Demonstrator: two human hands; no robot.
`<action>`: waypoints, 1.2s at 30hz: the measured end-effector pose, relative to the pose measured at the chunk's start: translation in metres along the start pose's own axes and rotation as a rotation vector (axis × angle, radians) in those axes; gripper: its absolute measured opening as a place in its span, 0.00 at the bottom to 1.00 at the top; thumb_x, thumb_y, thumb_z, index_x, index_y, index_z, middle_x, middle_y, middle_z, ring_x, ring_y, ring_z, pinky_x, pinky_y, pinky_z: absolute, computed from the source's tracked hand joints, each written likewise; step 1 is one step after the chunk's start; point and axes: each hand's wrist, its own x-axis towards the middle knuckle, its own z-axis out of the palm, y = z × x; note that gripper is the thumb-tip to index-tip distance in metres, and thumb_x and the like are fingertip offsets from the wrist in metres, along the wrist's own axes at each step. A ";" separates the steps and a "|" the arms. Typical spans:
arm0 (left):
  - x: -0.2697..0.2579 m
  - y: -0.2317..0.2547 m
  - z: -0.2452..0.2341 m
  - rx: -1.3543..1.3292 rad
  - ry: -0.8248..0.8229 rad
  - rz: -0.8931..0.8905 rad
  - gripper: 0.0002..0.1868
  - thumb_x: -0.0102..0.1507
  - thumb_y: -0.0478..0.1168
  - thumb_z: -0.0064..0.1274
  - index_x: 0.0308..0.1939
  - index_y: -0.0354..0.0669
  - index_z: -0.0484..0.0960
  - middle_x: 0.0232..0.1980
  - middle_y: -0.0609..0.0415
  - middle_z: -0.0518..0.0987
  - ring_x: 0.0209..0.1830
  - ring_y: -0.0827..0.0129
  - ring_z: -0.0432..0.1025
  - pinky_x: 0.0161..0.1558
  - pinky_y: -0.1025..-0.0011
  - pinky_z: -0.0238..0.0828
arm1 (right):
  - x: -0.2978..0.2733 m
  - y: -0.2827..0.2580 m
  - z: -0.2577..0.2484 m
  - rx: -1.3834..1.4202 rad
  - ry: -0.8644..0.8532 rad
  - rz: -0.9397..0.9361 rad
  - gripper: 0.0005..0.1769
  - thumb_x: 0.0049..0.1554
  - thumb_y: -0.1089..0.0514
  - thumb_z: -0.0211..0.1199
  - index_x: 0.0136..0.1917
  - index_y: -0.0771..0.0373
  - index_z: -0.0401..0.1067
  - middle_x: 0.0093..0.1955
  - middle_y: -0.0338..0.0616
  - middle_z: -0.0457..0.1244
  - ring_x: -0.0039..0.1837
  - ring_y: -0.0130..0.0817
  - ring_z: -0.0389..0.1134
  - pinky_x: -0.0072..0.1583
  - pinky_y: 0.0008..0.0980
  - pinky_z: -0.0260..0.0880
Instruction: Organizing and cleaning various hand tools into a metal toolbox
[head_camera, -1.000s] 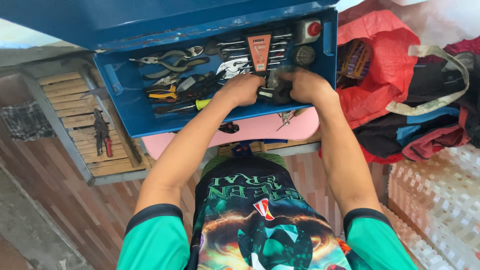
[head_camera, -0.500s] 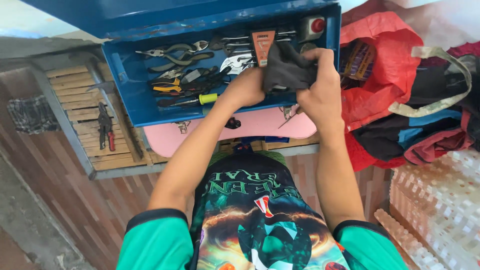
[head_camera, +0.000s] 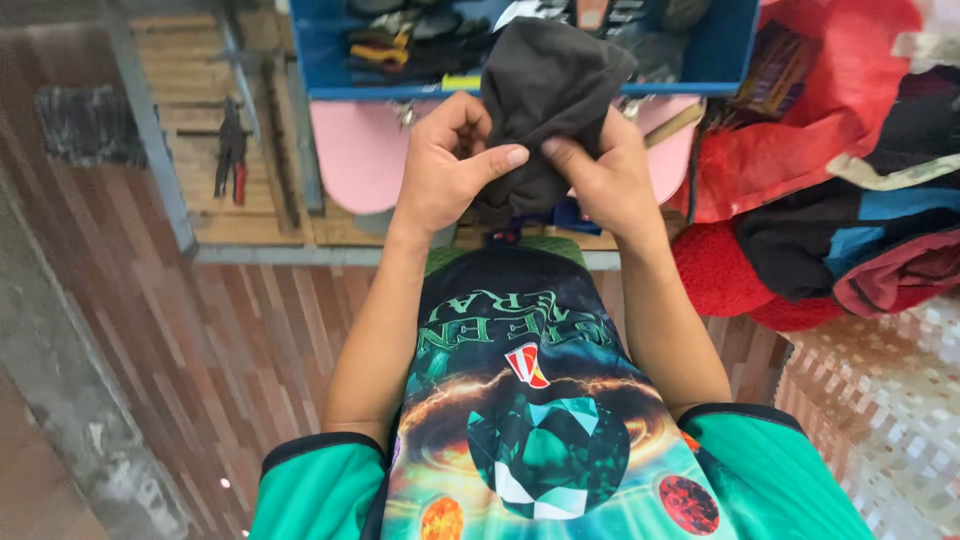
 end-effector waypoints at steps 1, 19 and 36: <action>-0.015 0.000 -0.002 0.004 0.015 0.002 0.18 0.61 0.34 0.72 0.38 0.40 0.73 0.34 0.66 0.68 0.31 0.84 0.59 0.33 0.80 0.56 | -0.008 -0.004 0.011 0.002 -0.016 -0.002 0.09 0.67 0.64 0.63 0.60 0.69 0.74 0.58 0.45 0.68 0.59 0.29 0.67 0.63 0.31 0.71; -0.166 -0.081 -0.006 -0.134 0.211 -0.079 0.19 0.65 0.31 0.59 0.60 0.34 0.76 0.52 0.55 0.78 0.51 0.73 0.73 0.57 0.71 0.73 | -0.081 0.061 0.087 0.054 -0.127 0.027 0.14 0.60 0.64 0.68 0.59 0.67 0.74 0.53 0.37 0.70 0.53 0.25 0.70 0.57 0.28 0.73; -0.244 -0.144 -0.027 0.432 0.362 -0.037 0.26 0.56 0.26 0.54 0.59 0.39 0.75 0.51 0.42 0.79 0.53 0.51 0.75 0.57 0.62 0.72 | -0.186 0.140 0.126 0.246 0.355 0.084 0.14 0.65 0.60 0.59 0.62 0.67 0.71 0.57 0.38 0.69 0.57 0.25 0.69 0.60 0.26 0.70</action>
